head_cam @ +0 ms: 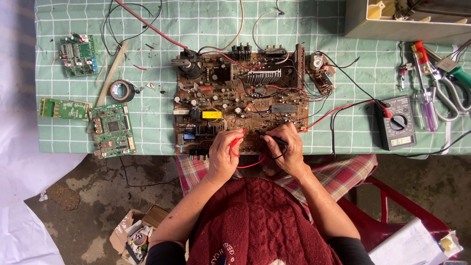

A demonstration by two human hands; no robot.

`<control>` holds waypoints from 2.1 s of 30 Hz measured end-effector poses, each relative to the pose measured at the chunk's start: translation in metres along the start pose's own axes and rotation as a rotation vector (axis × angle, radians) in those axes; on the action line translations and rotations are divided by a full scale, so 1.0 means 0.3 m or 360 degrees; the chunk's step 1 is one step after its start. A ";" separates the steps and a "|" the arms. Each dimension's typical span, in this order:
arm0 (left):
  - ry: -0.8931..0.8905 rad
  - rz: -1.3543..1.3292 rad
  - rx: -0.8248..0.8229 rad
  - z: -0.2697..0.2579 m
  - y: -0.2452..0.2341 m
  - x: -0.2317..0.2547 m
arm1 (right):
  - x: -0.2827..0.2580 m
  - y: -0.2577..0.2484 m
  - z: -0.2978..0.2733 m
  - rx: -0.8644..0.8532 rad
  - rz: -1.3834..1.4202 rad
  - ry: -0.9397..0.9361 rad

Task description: Using a digital multimeter to test components and traces on a large electronic circuit board for diagnostics.

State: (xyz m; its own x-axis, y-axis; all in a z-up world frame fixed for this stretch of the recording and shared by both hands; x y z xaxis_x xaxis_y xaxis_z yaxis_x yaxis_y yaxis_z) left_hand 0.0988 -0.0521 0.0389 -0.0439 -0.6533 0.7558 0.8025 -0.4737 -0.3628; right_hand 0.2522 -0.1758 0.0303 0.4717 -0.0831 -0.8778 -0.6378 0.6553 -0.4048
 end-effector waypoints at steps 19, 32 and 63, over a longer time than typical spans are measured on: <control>0.0069 -0.0339 0.0086 -0.054 0.081 0.026 | 0.098 -0.181 -0.053 0.0362 0.0270 -0.0045; -0.0071 -0.0247 0.0026 -0.017 0.131 0.044 | 0.003 -0.124 -0.030 0.0297 -0.0184 -0.0237; 0.0018 -0.0097 0.0048 -0.023 0.155 0.037 | 0.046 -0.110 -0.033 0.0235 -0.0283 -0.0261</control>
State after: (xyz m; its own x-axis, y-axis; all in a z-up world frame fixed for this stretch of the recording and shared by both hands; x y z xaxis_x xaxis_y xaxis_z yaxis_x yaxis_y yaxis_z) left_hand 0.1315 -0.0857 0.0267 -0.0998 -0.6305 0.7697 0.8155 -0.4951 -0.2997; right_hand 0.2738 -0.2060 0.0291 0.6681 -0.0916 -0.7384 -0.4465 0.7445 -0.4963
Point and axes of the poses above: each hand's wrist, its own z-axis towards the middle knuckle, its own y-axis out of the palm, x = y × z, the point moved 6 cm from there along z, towards the middle knuckle, and after that the axes turned 9 degrees about y, right-handed, at the moved point
